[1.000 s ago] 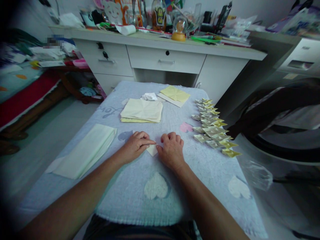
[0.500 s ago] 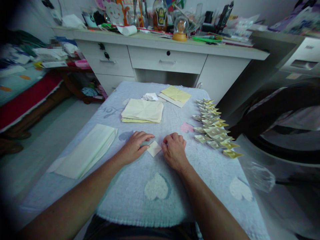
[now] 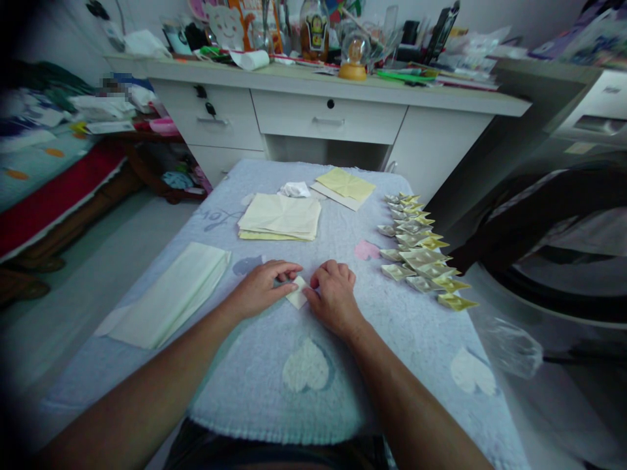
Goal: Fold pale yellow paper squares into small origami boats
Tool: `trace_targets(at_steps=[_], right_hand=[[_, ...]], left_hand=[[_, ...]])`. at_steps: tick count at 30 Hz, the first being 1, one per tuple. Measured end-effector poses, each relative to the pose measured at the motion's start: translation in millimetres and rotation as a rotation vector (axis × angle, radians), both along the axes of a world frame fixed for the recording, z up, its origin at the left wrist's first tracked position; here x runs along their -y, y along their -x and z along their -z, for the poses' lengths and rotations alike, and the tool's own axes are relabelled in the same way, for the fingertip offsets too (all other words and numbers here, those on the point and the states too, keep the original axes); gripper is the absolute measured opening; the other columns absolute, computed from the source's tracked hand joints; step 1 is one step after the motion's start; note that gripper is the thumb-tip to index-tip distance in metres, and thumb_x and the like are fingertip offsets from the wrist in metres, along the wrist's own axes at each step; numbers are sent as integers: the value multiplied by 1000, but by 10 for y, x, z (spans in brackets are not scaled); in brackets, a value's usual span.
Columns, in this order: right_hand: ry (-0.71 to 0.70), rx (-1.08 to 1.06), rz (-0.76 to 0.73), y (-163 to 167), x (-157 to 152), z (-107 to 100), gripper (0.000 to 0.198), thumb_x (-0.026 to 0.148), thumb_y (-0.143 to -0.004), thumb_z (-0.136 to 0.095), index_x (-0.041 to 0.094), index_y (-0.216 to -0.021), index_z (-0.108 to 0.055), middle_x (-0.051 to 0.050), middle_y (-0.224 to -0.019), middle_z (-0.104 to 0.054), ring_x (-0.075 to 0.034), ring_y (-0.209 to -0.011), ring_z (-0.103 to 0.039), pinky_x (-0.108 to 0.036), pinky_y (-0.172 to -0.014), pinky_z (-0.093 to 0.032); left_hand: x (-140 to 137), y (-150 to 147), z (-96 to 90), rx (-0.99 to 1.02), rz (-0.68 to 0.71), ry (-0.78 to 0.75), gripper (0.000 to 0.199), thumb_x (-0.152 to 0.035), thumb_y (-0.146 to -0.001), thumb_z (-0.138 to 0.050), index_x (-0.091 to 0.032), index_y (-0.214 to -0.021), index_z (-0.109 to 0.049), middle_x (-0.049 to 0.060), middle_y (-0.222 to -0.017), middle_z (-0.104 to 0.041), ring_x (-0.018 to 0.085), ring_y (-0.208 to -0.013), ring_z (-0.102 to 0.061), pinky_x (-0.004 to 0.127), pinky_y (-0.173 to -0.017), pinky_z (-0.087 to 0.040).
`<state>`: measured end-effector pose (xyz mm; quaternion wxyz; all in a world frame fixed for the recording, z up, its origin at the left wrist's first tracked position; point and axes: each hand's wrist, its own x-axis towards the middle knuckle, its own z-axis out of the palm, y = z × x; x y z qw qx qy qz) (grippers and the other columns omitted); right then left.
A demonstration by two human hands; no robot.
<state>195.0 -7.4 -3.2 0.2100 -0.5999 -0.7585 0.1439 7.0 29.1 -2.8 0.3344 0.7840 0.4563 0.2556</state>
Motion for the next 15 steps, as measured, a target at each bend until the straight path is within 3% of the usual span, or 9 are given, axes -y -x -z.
trace_targets(at_steps=[4,9,12,15], right_hand=[[-20,-106,-64,25,22,-37,9,26,-83,-65,20,-82,-59,-6,-99,-56,-24,-97,-46,-39,-86,-34],[-29,-435,-69,49,23,-20,22,32,-84,-64,20,-98,-54,-7,-99,-56,-23,-95,-49,-38,-86,-40],[57,-695,-52,79,13,-5,32,35,-80,-68,20,-104,-52,-4,-95,-59,-19,-86,-53,-32,-79,-44],[204,-786,-90,103,9,-27,25,39,-81,-67,20,-93,-58,-1,-84,-62,-15,-74,-54,-27,-69,-43]], left_hand=[[2,10,-16,138,1,214,32,-22,-78,-62,-18,-109,-68,-1,-79,-61,11,-64,-52,23,-58,-40],[1,21,-80,477,-64,444,23,-27,-76,-63,-13,-94,-66,-2,-71,-60,9,-59,-53,22,-57,-40],[24,0,-120,625,-85,508,23,-28,-75,-67,-13,-91,-60,-3,-66,-60,8,-56,-54,22,-57,-41],[53,-31,-123,693,-82,522,24,-29,-76,-68,-15,-91,-56,-1,-65,-62,10,-57,-57,22,-59,-43]])
